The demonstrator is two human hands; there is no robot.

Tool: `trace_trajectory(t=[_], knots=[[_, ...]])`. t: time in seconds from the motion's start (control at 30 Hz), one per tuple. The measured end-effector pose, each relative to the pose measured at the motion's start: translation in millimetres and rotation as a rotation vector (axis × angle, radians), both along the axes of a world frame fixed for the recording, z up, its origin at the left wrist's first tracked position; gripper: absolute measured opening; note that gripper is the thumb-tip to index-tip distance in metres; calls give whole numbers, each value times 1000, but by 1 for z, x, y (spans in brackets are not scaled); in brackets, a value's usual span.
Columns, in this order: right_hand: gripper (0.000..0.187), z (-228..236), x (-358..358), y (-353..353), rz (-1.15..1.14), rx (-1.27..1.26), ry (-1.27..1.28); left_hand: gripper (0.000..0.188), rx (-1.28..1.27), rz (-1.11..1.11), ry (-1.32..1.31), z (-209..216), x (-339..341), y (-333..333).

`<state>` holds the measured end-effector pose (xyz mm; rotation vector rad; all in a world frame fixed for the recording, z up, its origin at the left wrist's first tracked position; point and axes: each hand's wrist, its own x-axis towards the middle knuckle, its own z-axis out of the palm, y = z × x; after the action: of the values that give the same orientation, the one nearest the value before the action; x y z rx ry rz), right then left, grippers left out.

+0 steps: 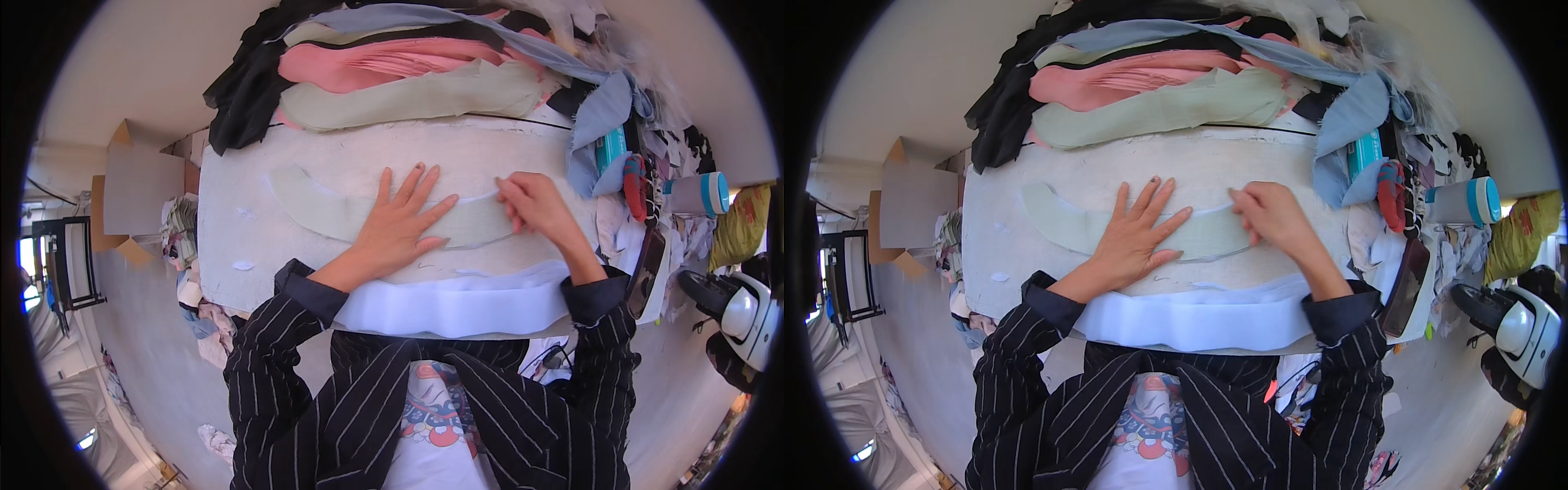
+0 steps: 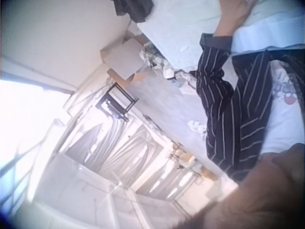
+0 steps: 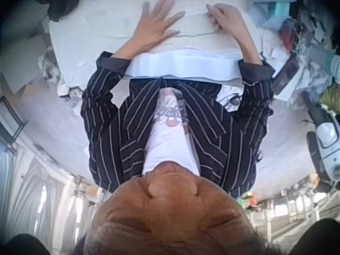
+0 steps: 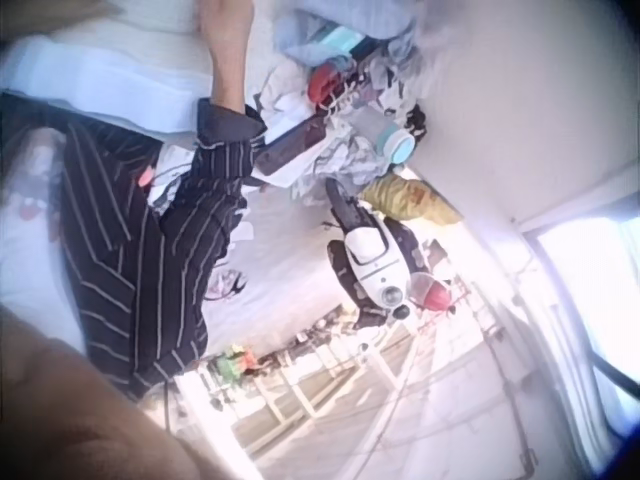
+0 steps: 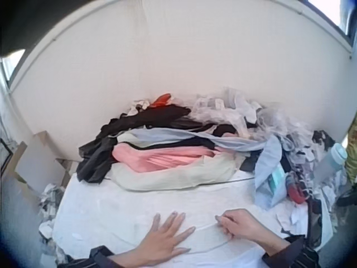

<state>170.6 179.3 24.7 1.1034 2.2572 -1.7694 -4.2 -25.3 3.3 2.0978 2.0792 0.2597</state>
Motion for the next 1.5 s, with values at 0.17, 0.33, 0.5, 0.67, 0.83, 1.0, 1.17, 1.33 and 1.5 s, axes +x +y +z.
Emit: trace_trajectory(t=[0.17,0.33,0.5,0.67,0.83,1.0,1.17,1.33,1.5], knots=[[37,-3,25,20,-70,125,-16,66,54,28,-10,-6,9,2],[35,-3,31,23,-31,242,-53,62,48,-3,-140,-6,2,5],[13,50,28,-24,41,575,96,44,288,344,-608,33,-45,-55],[11,75,-19,-163,435,248,391,26,558,689,-725,36,-54,-134],[16,12,-65,-218,517,662,439,26,564,743,-646,10,-22,-182],[8,-6,-63,-219,563,690,431,32,584,772,-586,-9,3,-193],[5,1,-62,-218,602,720,422,44,542,729,-409,-18,13,-190],[7,-3,-63,-215,550,653,370,59,401,743,-165,-23,18,-190],[9,2,-63,-210,516,556,351,60,359,761,-104,-25,15,-190]])
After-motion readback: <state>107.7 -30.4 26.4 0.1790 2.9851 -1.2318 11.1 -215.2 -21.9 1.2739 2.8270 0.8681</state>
